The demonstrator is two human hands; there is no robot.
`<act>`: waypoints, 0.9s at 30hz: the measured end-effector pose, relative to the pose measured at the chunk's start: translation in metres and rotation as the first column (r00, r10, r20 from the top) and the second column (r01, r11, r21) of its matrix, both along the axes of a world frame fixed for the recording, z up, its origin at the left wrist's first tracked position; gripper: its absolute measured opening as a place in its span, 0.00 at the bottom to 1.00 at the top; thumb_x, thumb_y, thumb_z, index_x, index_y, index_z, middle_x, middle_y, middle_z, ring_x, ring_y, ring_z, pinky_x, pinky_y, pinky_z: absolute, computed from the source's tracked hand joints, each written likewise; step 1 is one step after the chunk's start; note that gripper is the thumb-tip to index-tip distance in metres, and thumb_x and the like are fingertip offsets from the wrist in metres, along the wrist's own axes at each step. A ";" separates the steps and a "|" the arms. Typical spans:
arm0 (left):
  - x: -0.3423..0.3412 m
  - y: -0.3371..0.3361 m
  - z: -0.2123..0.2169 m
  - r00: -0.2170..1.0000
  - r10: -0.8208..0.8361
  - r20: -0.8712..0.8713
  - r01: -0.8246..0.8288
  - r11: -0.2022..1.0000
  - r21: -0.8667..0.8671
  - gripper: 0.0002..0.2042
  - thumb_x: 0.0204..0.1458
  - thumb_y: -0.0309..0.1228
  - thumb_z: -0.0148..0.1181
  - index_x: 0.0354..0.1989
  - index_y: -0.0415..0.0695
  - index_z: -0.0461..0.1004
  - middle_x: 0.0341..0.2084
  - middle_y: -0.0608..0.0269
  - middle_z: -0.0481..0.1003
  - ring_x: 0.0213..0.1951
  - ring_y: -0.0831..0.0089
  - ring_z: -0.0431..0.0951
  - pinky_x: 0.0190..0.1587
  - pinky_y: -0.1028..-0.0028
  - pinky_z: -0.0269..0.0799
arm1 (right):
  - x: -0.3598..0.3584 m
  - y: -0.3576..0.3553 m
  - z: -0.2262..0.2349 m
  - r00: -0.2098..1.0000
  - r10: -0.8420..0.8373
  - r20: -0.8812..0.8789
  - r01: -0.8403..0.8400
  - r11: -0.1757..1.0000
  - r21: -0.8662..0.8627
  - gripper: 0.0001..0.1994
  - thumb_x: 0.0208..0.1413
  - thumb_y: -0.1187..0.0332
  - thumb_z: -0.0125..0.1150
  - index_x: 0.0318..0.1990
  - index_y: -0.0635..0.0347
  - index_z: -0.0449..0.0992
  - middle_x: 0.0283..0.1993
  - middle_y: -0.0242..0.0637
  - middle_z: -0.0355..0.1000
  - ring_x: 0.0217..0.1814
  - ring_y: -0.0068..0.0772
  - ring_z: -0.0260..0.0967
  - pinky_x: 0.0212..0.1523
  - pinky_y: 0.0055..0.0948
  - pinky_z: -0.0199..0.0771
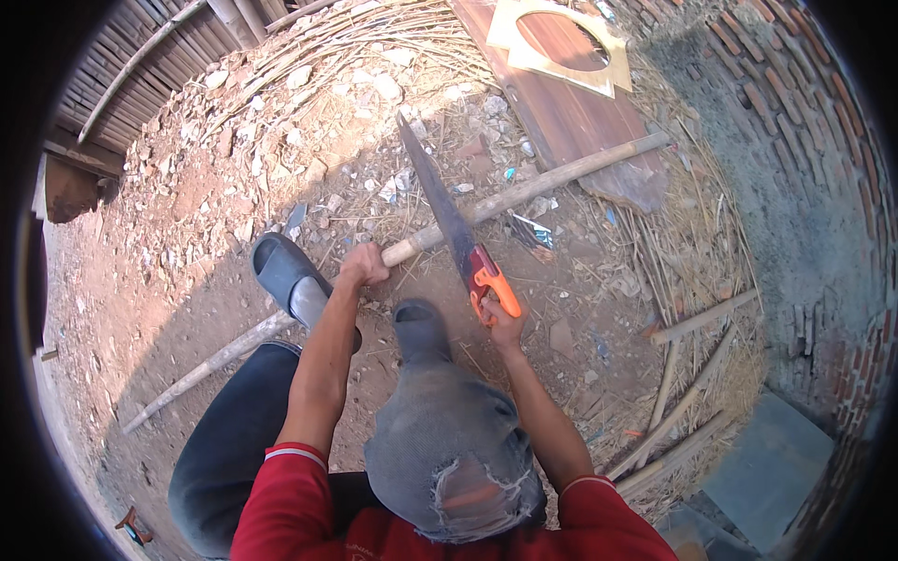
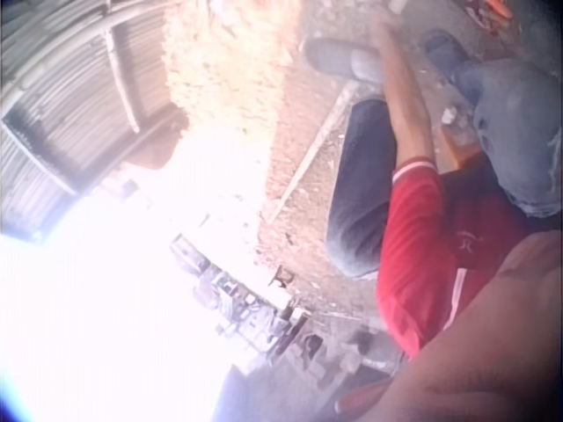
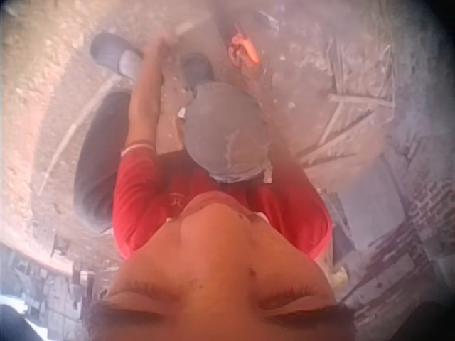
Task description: The person sits on a small stool and uses a hand saw to cut a long wooden stick. They hold the stick steady with their left hand and foot while sawing with their right hand.
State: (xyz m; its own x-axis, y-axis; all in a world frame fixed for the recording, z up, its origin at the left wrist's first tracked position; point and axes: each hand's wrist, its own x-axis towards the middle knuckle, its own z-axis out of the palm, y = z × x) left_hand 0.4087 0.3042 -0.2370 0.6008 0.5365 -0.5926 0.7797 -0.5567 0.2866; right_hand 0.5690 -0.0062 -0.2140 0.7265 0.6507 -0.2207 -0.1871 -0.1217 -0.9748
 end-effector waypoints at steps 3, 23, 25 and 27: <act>-0.004 -0.008 -0.005 0.996 0.075 0.054 -0.080 0.991 0.109 0.19 0.46 0.36 0.59 0.45 0.45 0.84 0.43 0.42 0.83 0.48 0.47 0.84 0.53 0.56 0.80 | 0.006 0.042 0.077 0.966 0.096 0.239 -0.074 0.992 -0.099 0.09 0.54 0.69 0.70 0.37 0.66 0.81 0.24 0.34 0.73 0.26 0.25 0.71 0.32 0.28 0.71; -0.015 -0.049 -0.034 0.983 0.013 0.184 -0.082 0.926 0.370 0.12 0.45 0.37 0.62 0.36 0.46 0.82 0.31 0.48 0.84 0.36 0.54 0.86 0.47 0.59 0.80 | -0.034 -0.043 0.117 0.908 0.122 0.400 0.008 0.951 -0.309 0.08 0.53 0.70 0.70 0.36 0.66 0.81 0.22 0.38 0.73 0.22 0.26 0.72 0.27 0.30 0.71; -0.018 -0.048 -0.035 0.982 0.007 0.191 -0.079 0.925 0.372 0.12 0.45 0.39 0.64 0.36 0.47 0.83 0.30 0.48 0.83 0.36 0.52 0.86 0.44 0.57 0.81 | -0.039 -0.066 0.125 0.899 0.193 0.393 -0.012 0.908 -0.419 0.08 0.53 0.70 0.70 0.37 0.66 0.82 0.22 0.37 0.74 0.23 0.26 0.72 0.27 0.30 0.71; -0.017 -0.049 -0.036 0.979 0.012 0.201 -0.087 0.926 0.368 0.12 0.45 0.39 0.64 0.36 0.47 0.83 0.31 0.48 0.83 0.36 0.52 0.86 0.44 0.57 0.81 | -0.050 -0.092 0.152 0.870 0.230 0.436 -0.009 0.891 -0.453 0.08 0.54 0.71 0.69 0.38 0.66 0.82 0.23 0.37 0.74 0.23 0.26 0.72 0.27 0.30 0.71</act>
State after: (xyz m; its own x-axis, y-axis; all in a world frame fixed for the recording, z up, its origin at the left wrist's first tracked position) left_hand 0.3921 0.2553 -0.2728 0.6497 0.7278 -0.2195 0.7599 -0.6144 0.2122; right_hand 0.5191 -0.0983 -0.0622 0.7352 0.6611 -0.1497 0.3190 -0.5323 -0.7841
